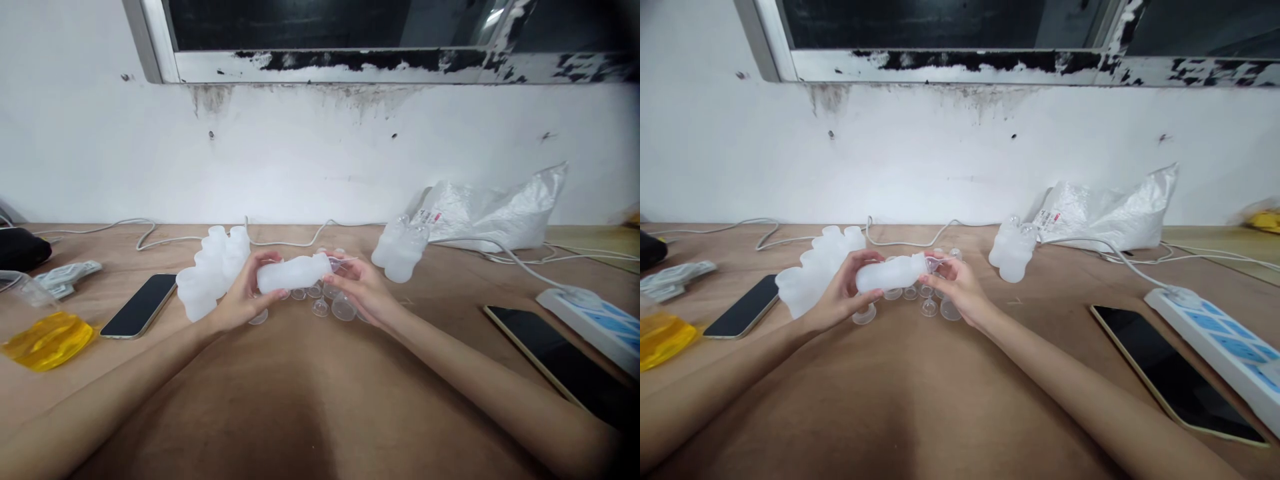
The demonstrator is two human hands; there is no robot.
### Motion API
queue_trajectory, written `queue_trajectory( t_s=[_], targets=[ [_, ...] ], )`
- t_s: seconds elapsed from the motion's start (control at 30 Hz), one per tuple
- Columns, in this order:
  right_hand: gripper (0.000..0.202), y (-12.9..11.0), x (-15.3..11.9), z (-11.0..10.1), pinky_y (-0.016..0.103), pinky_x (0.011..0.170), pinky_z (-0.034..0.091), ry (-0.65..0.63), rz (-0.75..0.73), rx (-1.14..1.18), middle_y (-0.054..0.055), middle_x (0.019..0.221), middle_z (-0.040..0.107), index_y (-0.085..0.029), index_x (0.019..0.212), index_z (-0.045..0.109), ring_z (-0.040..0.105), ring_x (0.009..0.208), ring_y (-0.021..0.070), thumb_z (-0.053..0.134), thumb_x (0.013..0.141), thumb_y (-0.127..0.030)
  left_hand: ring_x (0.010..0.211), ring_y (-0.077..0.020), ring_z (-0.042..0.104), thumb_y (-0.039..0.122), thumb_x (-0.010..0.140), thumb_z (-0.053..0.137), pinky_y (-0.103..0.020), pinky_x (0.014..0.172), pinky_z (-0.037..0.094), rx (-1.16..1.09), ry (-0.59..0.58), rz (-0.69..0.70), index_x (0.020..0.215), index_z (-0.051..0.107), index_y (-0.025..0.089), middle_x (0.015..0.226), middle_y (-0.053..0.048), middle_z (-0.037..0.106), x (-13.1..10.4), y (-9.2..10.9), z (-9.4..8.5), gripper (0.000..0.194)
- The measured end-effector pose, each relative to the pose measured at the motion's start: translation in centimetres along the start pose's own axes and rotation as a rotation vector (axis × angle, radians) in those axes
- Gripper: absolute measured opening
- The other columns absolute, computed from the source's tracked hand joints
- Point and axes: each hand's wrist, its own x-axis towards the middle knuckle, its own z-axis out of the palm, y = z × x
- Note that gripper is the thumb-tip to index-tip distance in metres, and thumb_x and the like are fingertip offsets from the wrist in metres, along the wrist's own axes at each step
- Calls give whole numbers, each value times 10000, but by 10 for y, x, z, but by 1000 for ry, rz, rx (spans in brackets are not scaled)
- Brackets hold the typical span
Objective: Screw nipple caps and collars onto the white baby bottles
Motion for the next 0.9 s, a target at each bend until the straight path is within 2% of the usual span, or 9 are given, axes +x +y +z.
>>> queue_trajectory(
  t_s=[0.07, 0.13, 0.2, 0.3, 0.47, 0.57, 0.67, 0.8, 0.9],
  targets=[
    [363, 0, 1, 0, 315, 873, 413, -1, -7, 10, 17, 1035, 604, -236, 937, 605, 513, 1013, 172, 714, 591, -232, 1025, -206, 439, 247, 628, 681, -323, 840, 410, -62, 60, 10, 1101, 379, 203, 1121, -68, 435, 2, -1, 3, 563],
    [365, 0, 1, 0, 314, 872, 412, -2, -13, 17, 20, 1046, 597, -228, 940, 603, 511, 1013, 172, 714, 592, -229, 1032, -216, 441, 249, 612, 690, -344, 851, 405, -89, 76, -62, 1091, 395, 190, 1135, -77, 434, 3, 0, 5, 565],
    [367, 0, 1, 0, 314, 867, 414, -3, -25, 18, 22, 1047, 595, -223, 942, 601, 512, 1009, 172, 713, 593, -225, 1018, -220, 457, 282, 653, 654, -351, 835, 413, -107, 33, -134, 1086, 401, 190, 1142, -79, 442, 2, 2, 5, 510],
    [361, 1, 1, -1, 316, 862, 417, 1, -29, 22, 25, 1042, 598, -222, 943, 600, 516, 1004, 172, 709, 599, -227, 972, -208, 484, 350, 692, 614, -314, 779, 432, -118, -58, -141, 1119, 374, 219, 1138, -68, 448, -1, 4, 3, 507],
    [343, 2, 0, -4, 320, 854, 422, 20, -14, 18, 33, 1094, 574, -218, 911, 609, 510, 1022, 185, 715, 585, -229, 710, -136, 530, 422, 844, 351, -237, 527, 417, -63, -149, -239, 1201, 340, 270, 1103, -69, 466, -4, 2, -1, 389],
    [363, 2, 0, -4, 322, 858, 420, 3, -13, -2, 29, 1064, 592, -230, 941, 601, 514, 1017, 182, 709, 594, -222, 896, -171, 506, 332, 781, 517, -262, 677, 443, -40, -106, -149, 1246, 277, 282, 1173, -68, 422, -3, -2, -1, 525],
    [385, 1, -1, -4, 320, 853, 422, -23, -33, -37, 26, 1055, 600, -238, 981, 588, 513, 1017, 180, 696, 613, -209, 1087, -204, 405, 244, 681, 644, -298, 847, 397, -99, -16, -54, 1226, 281, 256, 1178, -61, 417, -1, -5, 1, 655],
    [392, -1, -2, -1, 315, 841, 429, -18, -46, -34, 21, 1027, 613, -239, 982, 586, 520, 1002, 177, 698, 608, -203, 943, -182, 499, 308, 677, 645, -299, 783, 427, -191, -15, -205, 1155, 356, 221, 1074, -53, 475, 0, -2, 3, 565],
    [388, -1, -3, 1, 302, 826, 438, -11, -46, -22, 14, 1026, 612, -246, 963, 591, 533, 975, 167, 705, 596, -197, 759, -146, 544, 444, 816, 414, -286, 663, 445, -233, -48, -279, 1179, 335, 216, 927, -47, 533, -2, 0, 3, 436]
  ],
)
